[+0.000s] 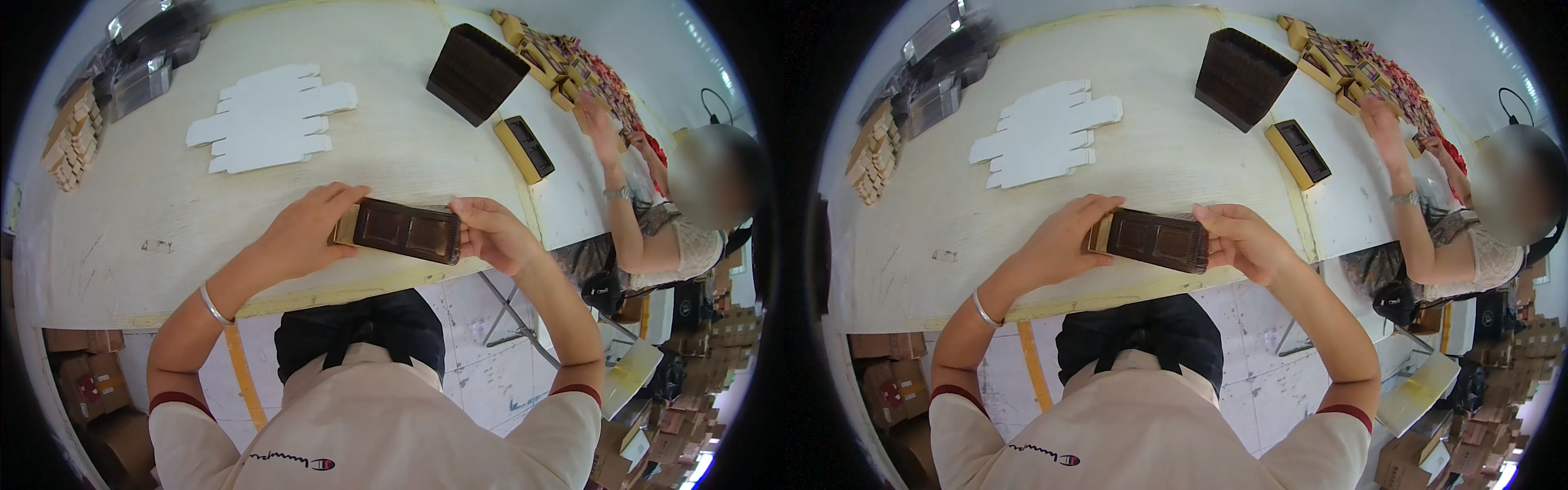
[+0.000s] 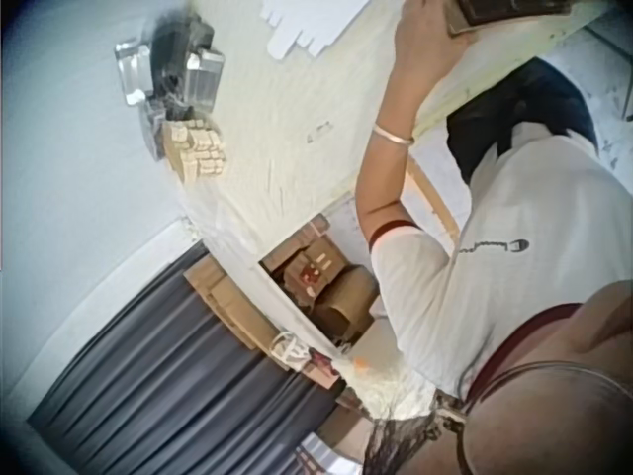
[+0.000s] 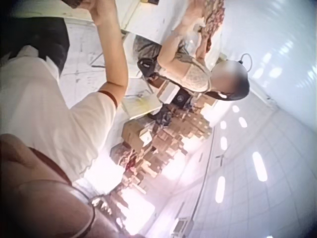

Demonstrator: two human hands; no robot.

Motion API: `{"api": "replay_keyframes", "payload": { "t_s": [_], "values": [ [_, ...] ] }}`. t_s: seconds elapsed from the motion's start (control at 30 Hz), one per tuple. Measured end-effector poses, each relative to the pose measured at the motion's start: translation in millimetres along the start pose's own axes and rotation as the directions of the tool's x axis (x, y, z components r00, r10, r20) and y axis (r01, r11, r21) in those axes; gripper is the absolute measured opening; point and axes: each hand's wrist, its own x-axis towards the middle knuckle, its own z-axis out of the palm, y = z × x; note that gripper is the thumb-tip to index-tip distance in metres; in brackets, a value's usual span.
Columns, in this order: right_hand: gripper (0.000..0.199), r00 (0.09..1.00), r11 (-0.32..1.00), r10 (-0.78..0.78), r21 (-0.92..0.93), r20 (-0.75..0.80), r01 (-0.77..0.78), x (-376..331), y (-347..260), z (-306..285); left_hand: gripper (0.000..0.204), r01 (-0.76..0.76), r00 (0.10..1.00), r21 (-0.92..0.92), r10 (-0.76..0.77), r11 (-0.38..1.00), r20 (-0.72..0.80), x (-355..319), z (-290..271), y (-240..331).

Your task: The person folds white cardboard pieces into rectangular box shapes and places black inserts inside them. The person repeats this process multiple times, stacking the completed boxes on the table.

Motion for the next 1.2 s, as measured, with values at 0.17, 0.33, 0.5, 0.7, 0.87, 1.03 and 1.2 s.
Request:
{"api": "replay_keyframes", "payload": {
  "t_s": [0.17, 0.33, 0.5, 0.7, 0.87, 1.03, 1.2],
  "values": [
    [0.042, 0.977, 0.954, -0.164, -0.274, -0.133, 0.123, 8, 7, 12, 0.075, -0.053, 0.998, -0.014, 0.053, 0.999, 0.033, -1, 1, 1],
    [0.044, 0.602, -0.050, -0.654, -0.820, 0.458, 0.570, -4, 8, 11, 0.075, -0.071, 0.992, 0.008, 0.070, 0.997, 0.109, 2, -14, -7],
    [0.033, 0.551, -0.234, -0.527, -0.734, 0.647, 0.638, 3, 21, 8, 0.090, -0.150, 0.986, 0.154, 0.135, 0.977, 0.100, 3, -10, 4],
    [0.032, 0.604, -0.363, -0.400, -0.724, 0.689, 0.586, 7, 13, 23, 0.097, -0.097, 0.995, 0.343, 0.080, 0.934, 0.062, 7, -6, 20],
    [0.037, 0.673, 0.036, -0.446, -0.739, 0.591, 0.673, 9, 15, 12, 0.103, -0.102, 0.988, 0.342, 0.055, 0.934, 0.145, 14, -10, 18],
    [0.039, 0.458, -0.449, -0.422, -0.620, 0.782, 0.644, 11, 7, 16, 0.102, -0.321, 0.943, 0.397, 0.327, 0.860, 0.055, 17, -5, 5],
    [0.037, 0.522, -0.236, -0.458, -0.664, 0.720, 0.709, 18, 23, 17, 0.100, -0.363, 0.930, 0.246, 0.366, 0.899, 0.035, 20, 1, -2]
  ]
}}
